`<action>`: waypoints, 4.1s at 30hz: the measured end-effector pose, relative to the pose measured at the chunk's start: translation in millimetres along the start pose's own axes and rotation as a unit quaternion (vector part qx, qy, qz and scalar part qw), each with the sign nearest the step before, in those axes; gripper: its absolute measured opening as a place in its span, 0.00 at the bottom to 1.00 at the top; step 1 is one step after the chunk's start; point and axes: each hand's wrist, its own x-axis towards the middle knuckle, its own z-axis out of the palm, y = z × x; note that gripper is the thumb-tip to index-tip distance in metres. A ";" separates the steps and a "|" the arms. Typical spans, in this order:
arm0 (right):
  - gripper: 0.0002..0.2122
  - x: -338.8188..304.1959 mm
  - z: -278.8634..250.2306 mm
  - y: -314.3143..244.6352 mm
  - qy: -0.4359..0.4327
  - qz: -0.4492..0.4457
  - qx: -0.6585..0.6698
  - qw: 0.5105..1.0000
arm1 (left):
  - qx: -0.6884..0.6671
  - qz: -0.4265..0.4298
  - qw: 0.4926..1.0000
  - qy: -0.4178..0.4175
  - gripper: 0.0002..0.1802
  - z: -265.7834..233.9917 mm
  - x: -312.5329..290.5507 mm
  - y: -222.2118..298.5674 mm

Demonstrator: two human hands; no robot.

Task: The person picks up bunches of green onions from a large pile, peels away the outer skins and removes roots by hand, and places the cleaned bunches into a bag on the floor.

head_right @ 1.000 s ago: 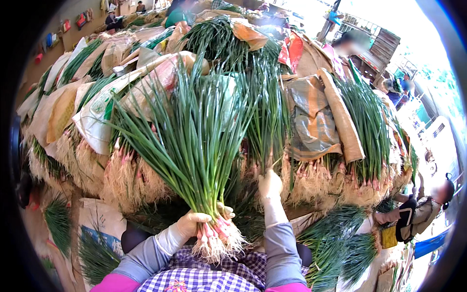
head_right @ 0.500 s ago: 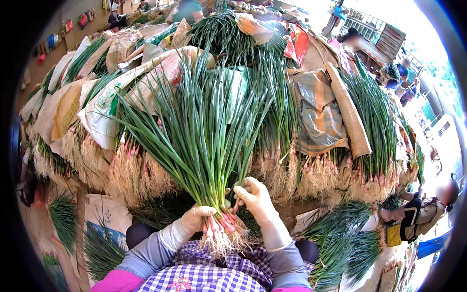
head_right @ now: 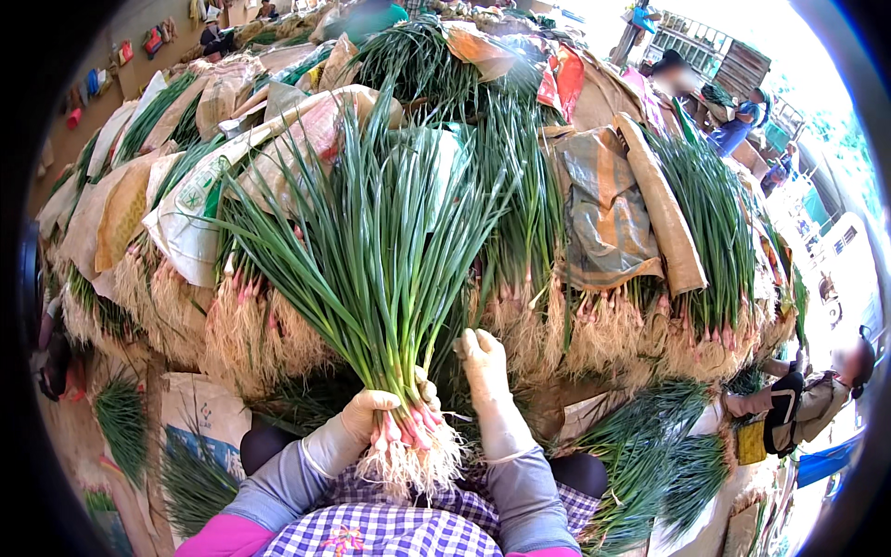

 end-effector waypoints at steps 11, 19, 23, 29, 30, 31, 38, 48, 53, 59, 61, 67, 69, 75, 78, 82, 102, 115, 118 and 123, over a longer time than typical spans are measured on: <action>0.11 -23.2 7.5 -48.4 -0.166 0.039 -0.110 0.979 | 0.131 -0.053 0.989 0.053 0.28 23.1 3.5 14.6; 0.11 -76.0 -155.6 -70.6 0.301 -0.161 -0.127 0.931 | 0.055 0.033 0.998 0.023 0.34 6.4 8.8 -6.4; 0.06 -170.3 -371.0 20.1 0.419 -0.086 -0.252 0.868 | 0.033 -0.015 0.999 -0.035 0.39 1.0 8.8 -3.7; 0.17 -151.3 -320.7 16.5 0.355 0.139 -0.598 0.705 | 0.056 0.064 0.996 -0.031 0.44 52.8 -3.1 22.2; 0.15 -112.8 -271.1 -3.0 0.313 -0.036 -0.484 0.817 | 0.086 0.081 0.992 -0.041 0.44 50.3 -4.3 27.2; 0.11 -74.5 -229.9 -21.9 0.261 -0.140 -0.451 0.842 | 0.114 0.097 0.987 -0.055 0.44 48.0 -2.2 30.4; 0.18 134.2 -66.1 -85.7 0.186 -0.146 -0.493 0.837 | 0.143 0.068 0.987 0.041 0.45 9.4 17.9 19.5; 0.11 17.6 -22.9 -54.1 -0.141 -0.074 -0.176 0.971 | 0.149 0.031 0.986 0.072 0.27 13.0 8.7 15.0; 0.10 -33.1 24.4 -32.1 -0.021 -0.234 -0.411 0.881 | 0.141 -0.078 0.982 0.098 0.27 6.2 2.4 17.8; 0.15 1.8 -15.1 -8.8 -0.190 -0.039 -0.382 0.904 | 0.011 0.014 0.999 0.040 0.29 1.9 1.0 7.8; 0.18 -3.4 -8.0 -16.3 -0.246 0.004 -0.083 0.966 | 0.012 0.004 0.999 0.044 0.30 -0.5 0.5 6.8; 0.06 -16.9 27.3 -38.8 -0.122 -0.005 -0.109 0.986 | 0.101 -0.011 0.993 0.066 0.33 18.0 0.5 15.7; 0.07 -20.8 28.1 -31.5 -0.134 0.086 -0.046 0.986 | 0.118 0.013 0.989 0.090 0.29 8.6 1.9 10.5; 0.10 15.5 -11.5 -13.5 -0.159 -0.019 -0.319 0.934 | 0.044 0.065 0.997 0.020 0.30 23.0 -0.4 8.2; 0.17 53.5 -30.8 -32.9 -0.053 -0.158 -0.541 0.825 | 0.043 0.068 0.994 0.076 0.33 13.0 -2.8 17.4; 0.25 125.9 -74.4 -64.0 0.267 -0.255 -0.660 0.654 | 0.051 0.035 0.995 0.077 0.33 12.8 8.4 14.0; 0.07 56.9 -101.5 -79.5 0.090 -0.026 -0.067 0.993 | 0.067 0.046 0.996 0.047 0.40 2.1 -1.8 19.6; 0.09 -31.7 -4.2 -17.4 -0.128 0.058 0.009 0.990 | 0.119 -0.041 0.991 0.050 0.32 2.7 0.8 15.5; 0.10 -33.5 -2.0 -16.9 -0.136 -0.050 -0.075 0.987 | 0.126 -0.054 0.990 0.035 0.33 -17.1 4.6 7.0; 0.16 -29.3 6.1 -28.2 -0.168 0.052 0.085 0.981 | 0.116 -0.074 0.990 -0.011 0.33 -15.1 6.3 8.1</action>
